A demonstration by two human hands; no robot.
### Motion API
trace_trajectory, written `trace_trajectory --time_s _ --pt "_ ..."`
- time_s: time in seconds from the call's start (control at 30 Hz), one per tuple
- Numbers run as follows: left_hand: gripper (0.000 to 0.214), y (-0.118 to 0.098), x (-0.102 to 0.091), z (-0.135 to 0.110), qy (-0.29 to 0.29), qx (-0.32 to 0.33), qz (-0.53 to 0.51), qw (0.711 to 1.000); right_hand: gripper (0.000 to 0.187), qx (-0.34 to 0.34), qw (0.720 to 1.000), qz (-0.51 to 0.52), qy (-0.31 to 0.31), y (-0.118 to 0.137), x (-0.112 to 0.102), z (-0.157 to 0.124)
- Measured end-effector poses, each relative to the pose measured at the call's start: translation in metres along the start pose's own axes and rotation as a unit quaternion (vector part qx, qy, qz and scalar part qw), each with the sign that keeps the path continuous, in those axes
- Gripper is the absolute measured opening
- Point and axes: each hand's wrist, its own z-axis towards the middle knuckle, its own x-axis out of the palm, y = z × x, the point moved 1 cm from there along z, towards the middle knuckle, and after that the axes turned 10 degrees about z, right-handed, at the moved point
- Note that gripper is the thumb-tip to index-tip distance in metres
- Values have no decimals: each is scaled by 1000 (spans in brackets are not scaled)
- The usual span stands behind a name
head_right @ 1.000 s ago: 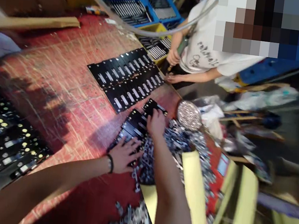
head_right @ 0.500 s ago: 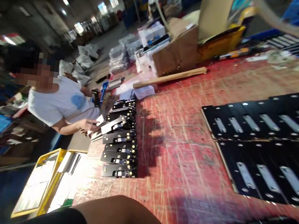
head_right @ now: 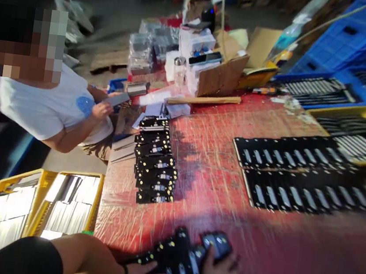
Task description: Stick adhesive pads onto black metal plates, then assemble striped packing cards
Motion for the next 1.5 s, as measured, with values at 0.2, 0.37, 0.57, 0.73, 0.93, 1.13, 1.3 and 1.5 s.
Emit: trace_trajectory --time_s 0.2,0.37,0.57,0.73,0.93,1.13,1.3,1.5 --pt "76 -28 -13 -87 53 -78 -555 826 79 6 993 -27 113 47 23 -86" --pt "73 -36 -14 -87 75 -60 -625 775 66 33 997 47 53 9 14 -106" --pt "72 8 33 -63 19 -290 -588 755 64 88 991 92 48 -50 -5 -219" --pt "92 58 85 -5 -17 -330 -611 719 80 130 986 -7 105 -40 2 -241" --pt "91 66 93 14 -4 -308 -624 718 83 143 982 -4 125 -26 7 -197" --pt "87 59 86 22 6 -289 -623 726 75 138 979 -33 146 -57 2 -205" --pt "83 57 79 22 7 -263 -636 725 74 183 978 -48 86 -101 -25 -220" --pt "96 77 101 22 -8 -298 -635 712 53 98 993 60 41 -76 -26 -204"
